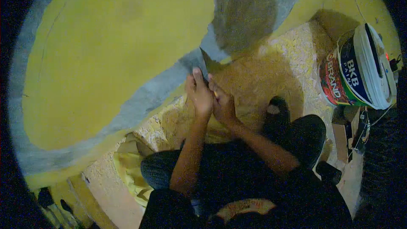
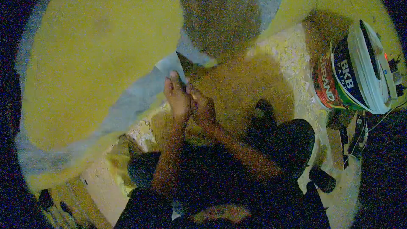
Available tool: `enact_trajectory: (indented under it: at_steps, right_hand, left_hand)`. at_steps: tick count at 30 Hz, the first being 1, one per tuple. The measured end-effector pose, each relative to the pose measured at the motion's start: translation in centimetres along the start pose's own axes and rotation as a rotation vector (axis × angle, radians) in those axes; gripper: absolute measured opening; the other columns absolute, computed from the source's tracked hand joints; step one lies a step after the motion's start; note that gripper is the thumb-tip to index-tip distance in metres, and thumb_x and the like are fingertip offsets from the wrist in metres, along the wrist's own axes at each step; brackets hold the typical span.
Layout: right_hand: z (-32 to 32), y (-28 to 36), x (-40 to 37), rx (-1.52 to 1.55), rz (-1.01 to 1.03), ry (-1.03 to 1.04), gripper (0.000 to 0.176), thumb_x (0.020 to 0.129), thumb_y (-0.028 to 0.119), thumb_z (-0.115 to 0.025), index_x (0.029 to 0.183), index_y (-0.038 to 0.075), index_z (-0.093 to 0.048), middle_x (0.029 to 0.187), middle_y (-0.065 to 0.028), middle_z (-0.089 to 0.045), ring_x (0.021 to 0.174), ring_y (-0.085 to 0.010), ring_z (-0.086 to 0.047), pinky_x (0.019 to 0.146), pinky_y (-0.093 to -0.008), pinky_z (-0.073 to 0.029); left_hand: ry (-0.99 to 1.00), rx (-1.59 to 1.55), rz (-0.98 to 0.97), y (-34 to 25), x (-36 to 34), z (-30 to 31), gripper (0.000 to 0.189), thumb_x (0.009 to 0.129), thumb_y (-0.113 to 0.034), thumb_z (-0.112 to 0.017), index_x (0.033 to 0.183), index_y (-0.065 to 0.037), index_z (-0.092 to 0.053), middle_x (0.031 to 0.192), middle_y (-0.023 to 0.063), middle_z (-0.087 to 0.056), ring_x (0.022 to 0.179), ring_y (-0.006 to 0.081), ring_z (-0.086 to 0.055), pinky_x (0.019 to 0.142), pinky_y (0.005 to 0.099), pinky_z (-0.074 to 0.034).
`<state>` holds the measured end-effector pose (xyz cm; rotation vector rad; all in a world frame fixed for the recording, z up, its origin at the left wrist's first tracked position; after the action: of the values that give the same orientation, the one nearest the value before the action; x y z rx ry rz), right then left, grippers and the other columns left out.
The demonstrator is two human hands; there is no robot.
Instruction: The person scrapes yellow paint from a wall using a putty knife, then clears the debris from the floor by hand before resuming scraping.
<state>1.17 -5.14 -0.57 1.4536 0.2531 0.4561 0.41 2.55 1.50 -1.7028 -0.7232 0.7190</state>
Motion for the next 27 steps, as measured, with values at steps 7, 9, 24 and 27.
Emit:
enact_trajectory:
  at_steps: [7, 9, 24, 27]
  right_hand:
    - [-0.3, -0.1, -0.1, -0.113, 0.173, -0.040, 0.032, 0.084, 0.012, -0.049, 0.116, 0.007, -0.051, 0.091, -0.0186, -0.062, 0.066, -0.0263, -0.062, 0.059, -0.0326, -0.048]
    - [-0.8, -1.3, 0.7, -0.089, 0.101, -0.014, 0.034, 0.083, 0.015, -0.050, 0.117, 0.009, -0.051, 0.097, -0.0186, -0.060, 0.065, -0.0274, -0.061, 0.059, -0.0323, -0.048]
    - [0.2, -0.5, -0.2, -0.064, -0.190, 0.105, 0.036, 0.085, 0.016, -0.049, 0.119, 0.006, -0.049, 0.107, -0.0166, -0.058, 0.080, -0.0249, -0.063, 0.065, -0.0313, -0.048]
    - [-0.9, -1.8, 0.0, -0.014, -0.063, -0.038, 0.038, 0.087, 0.018, -0.049, 0.121, 0.002, -0.045, 0.094, -0.0194, -0.062, 0.070, -0.0123, -0.059, 0.061, -0.0285, -0.046]
  left_hand:
    - [-0.016, -0.099, -0.049, -1.9, 0.3, -0.5, 0.031, 0.091, -0.033, -0.045, 0.075, -0.006, -0.043, 0.058, 0.0034, -0.046, 0.044, 0.0071, -0.039, 0.041, 0.0226, -0.031]
    - [0.004, 0.273, -0.282, -0.4, 1.6, 0.2, 0.028, 0.091, -0.035, -0.043, 0.080, -0.009, -0.044, 0.060, 0.0017, -0.048, 0.044, 0.0100, -0.041, 0.039, 0.0223, -0.034]
    - [-0.017, 0.194, -0.085, -1.8, 0.8, -0.8, 0.029, 0.091, -0.031, -0.043, 0.074, -0.008, -0.042, 0.059, -0.0007, -0.042, 0.047, 0.0072, -0.039, 0.042, 0.0225, -0.032]
    - [-0.006, 0.156, -0.102, -2.2, 0.0, -1.3, 0.030, 0.092, -0.030, -0.044, 0.073, -0.008, -0.041, 0.056, -0.0018, -0.037, 0.047, 0.0069, -0.036, 0.043, 0.0226, -0.032]
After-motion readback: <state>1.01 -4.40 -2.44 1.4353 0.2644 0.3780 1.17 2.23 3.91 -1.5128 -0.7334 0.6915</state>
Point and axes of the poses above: each hand's wrist, its own x-axis towards the middle knuckle, its own z-axis out of the back of the hand, y = z × x, the point moved 2 cm from there along x, towards the middle knuckle
